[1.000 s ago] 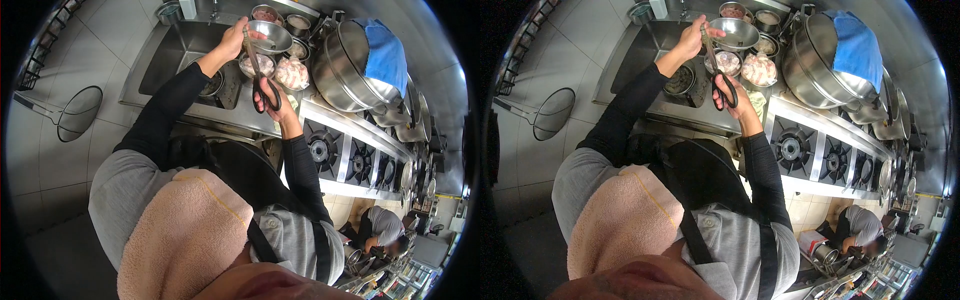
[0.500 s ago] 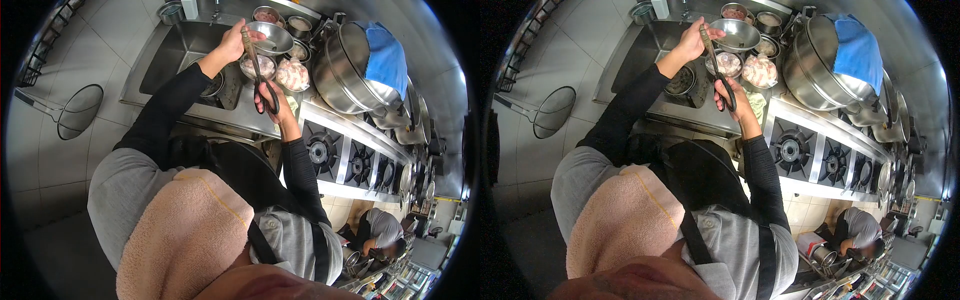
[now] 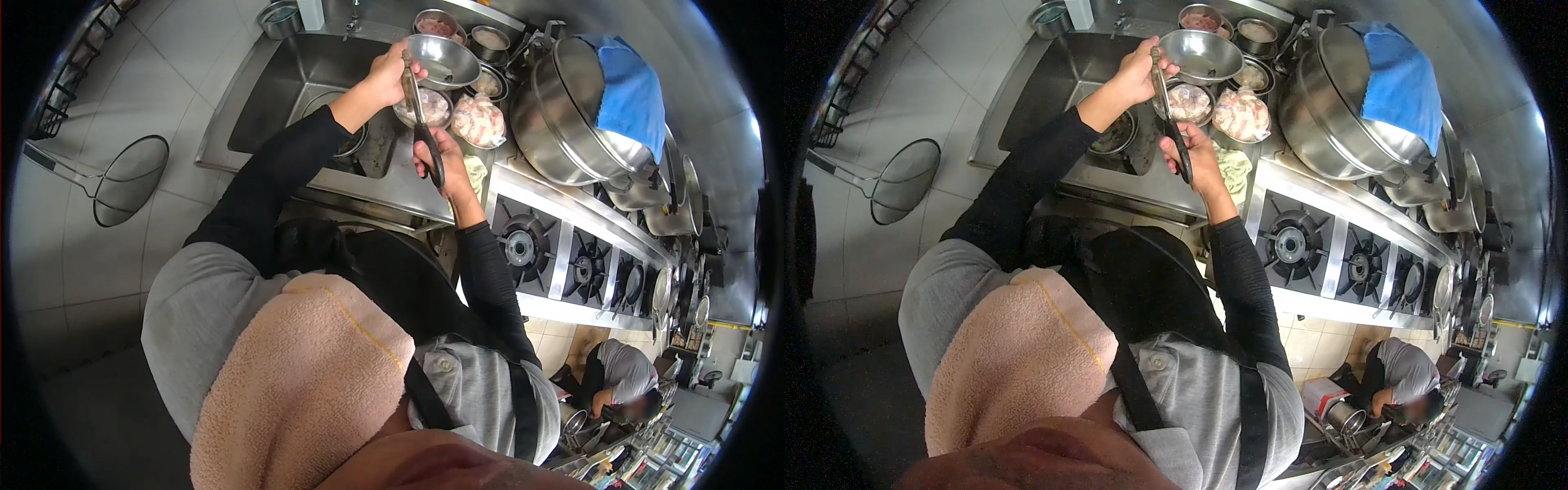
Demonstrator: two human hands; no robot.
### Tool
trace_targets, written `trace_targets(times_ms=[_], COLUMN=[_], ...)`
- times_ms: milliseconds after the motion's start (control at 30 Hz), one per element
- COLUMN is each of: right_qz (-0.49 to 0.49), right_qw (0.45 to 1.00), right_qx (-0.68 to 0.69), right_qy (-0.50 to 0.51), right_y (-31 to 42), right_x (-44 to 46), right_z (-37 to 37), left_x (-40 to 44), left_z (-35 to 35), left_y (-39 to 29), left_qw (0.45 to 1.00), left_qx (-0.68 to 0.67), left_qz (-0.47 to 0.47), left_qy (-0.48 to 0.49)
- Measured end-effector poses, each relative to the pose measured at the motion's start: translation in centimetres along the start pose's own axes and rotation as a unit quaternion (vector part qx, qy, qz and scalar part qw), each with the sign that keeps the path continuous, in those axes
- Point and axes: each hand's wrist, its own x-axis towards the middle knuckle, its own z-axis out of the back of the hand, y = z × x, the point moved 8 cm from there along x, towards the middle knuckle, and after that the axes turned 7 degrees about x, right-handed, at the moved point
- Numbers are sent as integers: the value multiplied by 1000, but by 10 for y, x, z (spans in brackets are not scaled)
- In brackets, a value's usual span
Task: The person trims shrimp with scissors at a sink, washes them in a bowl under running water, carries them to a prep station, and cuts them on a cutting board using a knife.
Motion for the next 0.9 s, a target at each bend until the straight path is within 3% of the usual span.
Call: trace_targets(times_ms=[433, 533, 733, 900], right_qz=[-14, -38, -23, -57], right_qw=[1000, 999, 1000, 998], right_qx=[-8, -30, -9, -26], right_qy=[-2, -6, -18, -19], right_y=[8, 0, -1, -15], right_x=[7, 3, -1, -10], right_z=[2, 7, 3, 9], left_x=[-20, -23, -16, -25], left_z=[-13, -14, 0, 1], left_y=[-1, 2, 14, 19], left_qw=[985, 993, 975, 981], left_qx=[144, 86, 187, 146], left_qz=[-89, -59, -113, -116], left_qy=[40, 51, 37, 58])
